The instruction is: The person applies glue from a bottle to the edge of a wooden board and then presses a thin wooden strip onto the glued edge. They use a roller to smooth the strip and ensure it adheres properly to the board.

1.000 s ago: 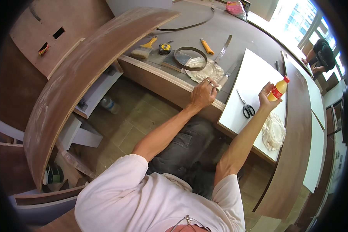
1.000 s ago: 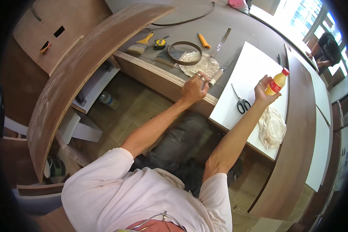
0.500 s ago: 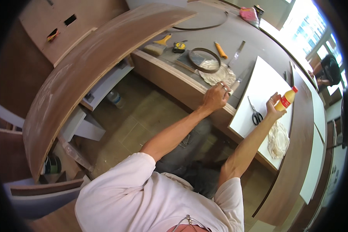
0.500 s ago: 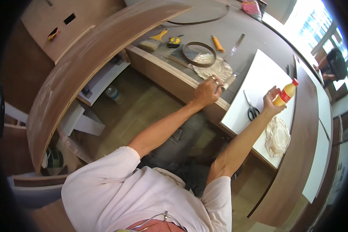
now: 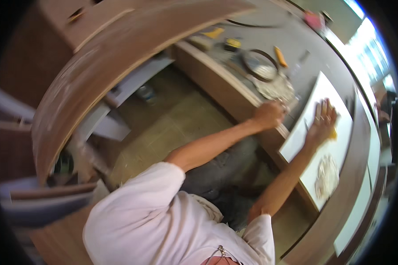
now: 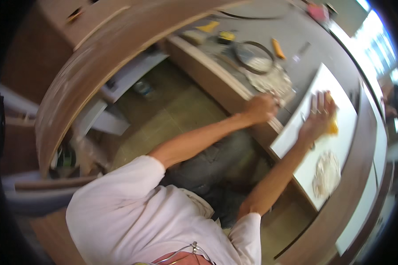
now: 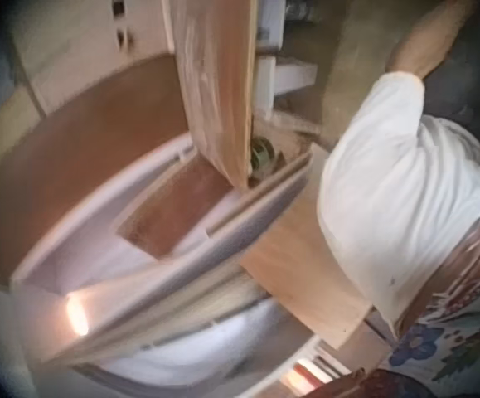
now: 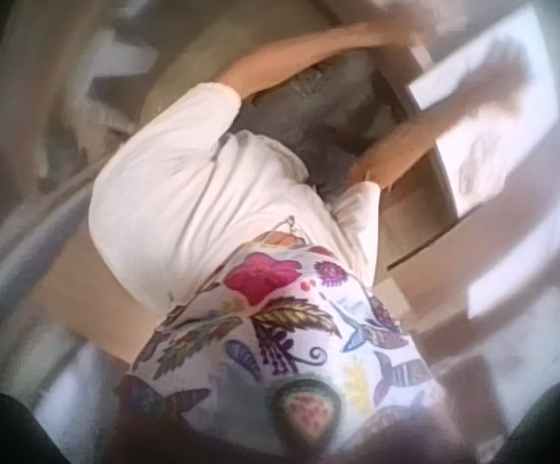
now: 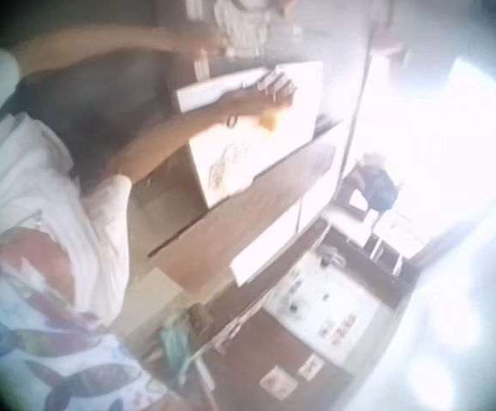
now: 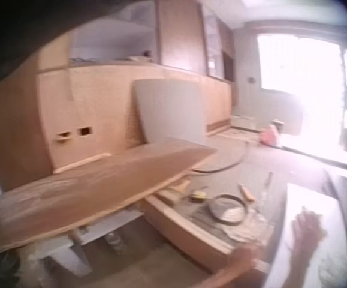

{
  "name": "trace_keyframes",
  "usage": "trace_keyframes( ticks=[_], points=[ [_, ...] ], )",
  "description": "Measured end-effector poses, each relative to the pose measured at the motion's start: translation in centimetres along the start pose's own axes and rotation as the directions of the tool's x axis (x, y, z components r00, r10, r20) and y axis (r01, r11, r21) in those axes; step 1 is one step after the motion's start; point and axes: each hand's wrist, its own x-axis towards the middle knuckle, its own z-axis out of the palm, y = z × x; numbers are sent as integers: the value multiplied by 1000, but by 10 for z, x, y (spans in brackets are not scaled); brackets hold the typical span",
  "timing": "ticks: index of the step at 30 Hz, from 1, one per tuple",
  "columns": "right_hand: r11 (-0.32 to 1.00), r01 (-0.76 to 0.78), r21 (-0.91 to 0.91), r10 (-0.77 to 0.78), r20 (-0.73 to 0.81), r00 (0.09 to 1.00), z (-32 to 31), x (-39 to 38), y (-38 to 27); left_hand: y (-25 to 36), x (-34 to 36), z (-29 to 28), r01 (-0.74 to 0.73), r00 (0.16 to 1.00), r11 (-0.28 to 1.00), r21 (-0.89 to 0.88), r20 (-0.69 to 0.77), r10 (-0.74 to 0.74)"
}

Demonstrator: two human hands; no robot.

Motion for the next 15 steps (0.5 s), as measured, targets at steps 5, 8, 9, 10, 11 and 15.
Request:
trace_keyframes(
  ticks=[5,8,9,10,11,15],
  points=[
    [717,244,-653,-290,38,956,28,-7,18,-17,-5,-14,94,995,995,40,9,-94],
    [33,198,-980,-349,174,921,-44,56,-8,2,5,-12,53,999,997,48,8,-54],
    [-175,155,-972,-309,204,929,-69,78,-11,5,6,-8,42,999,998,48,6,-42],
    [-204,105,-973,-167,140,976,-83,90,-8,4,6,-2,21,1000,999,47,-5,-21],
    [-250,56,-967,-31,66,997,-95,102,-9,3,5,-1,30,999,998,50,12,-31],
    [-375,97,-922,396,-65,916,-124,148,12,1,4,-4,50,998,998,39,34,-52]
  ],
)
